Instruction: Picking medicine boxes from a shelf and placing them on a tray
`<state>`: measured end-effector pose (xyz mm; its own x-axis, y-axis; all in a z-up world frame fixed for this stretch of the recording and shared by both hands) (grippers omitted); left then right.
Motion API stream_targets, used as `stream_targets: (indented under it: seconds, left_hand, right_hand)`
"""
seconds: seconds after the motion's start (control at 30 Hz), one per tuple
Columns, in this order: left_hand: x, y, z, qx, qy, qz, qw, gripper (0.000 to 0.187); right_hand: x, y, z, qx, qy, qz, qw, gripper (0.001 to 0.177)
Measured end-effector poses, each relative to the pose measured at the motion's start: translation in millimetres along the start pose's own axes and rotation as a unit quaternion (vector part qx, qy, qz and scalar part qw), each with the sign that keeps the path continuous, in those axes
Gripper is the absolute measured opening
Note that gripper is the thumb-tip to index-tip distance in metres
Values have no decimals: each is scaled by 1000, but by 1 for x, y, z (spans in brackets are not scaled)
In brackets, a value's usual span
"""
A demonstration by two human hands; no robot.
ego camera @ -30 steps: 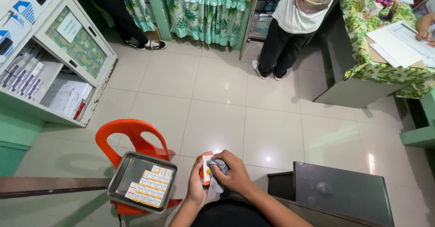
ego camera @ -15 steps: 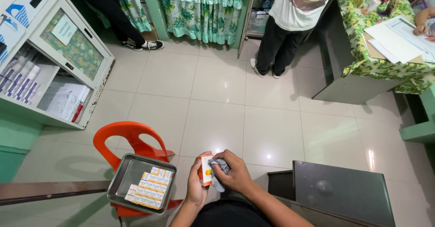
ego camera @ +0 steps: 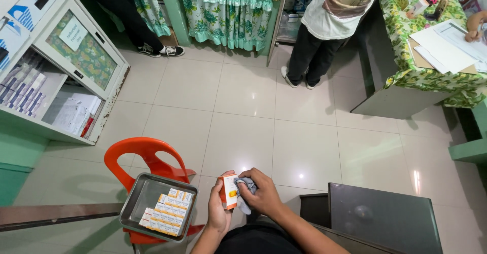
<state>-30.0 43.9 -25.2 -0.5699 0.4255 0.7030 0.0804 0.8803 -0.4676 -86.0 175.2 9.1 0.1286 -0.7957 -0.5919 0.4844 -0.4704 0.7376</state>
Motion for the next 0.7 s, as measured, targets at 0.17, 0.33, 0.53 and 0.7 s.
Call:
stream_targets:
  seconds: [0.17,0.33,0.53,0.7]
  left_hand:
    - [-13,7,13,17,-27,-38,999,44]
    - [-15,17,10,-23,-68,-46,996,31]
    - [-2,4,-1,-22,-43,-41,998,43]
    - [-12,1,3,23,-60,-64,996,43]
  right_hand:
    - [2,15,-6,-40,25,-11,999,18]
    - [1,27,-2,-81,60,5,995,18]
    - [8,7,11,-28,19,14,999,16]
    - [7,23,3,-69,63,13,996,17]
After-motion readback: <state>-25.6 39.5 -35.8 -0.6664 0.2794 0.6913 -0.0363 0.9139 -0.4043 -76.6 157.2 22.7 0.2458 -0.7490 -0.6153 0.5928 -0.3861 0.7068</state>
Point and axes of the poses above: each hand's wrist, its own z-axis towards the middle knuckle, its own x-axis out of the palm, y = z × x, the point moved 3 cm from there along z, towards the middle knuckle, and after that the axes turned 14 degrees about -z, right-handed, at the moved point
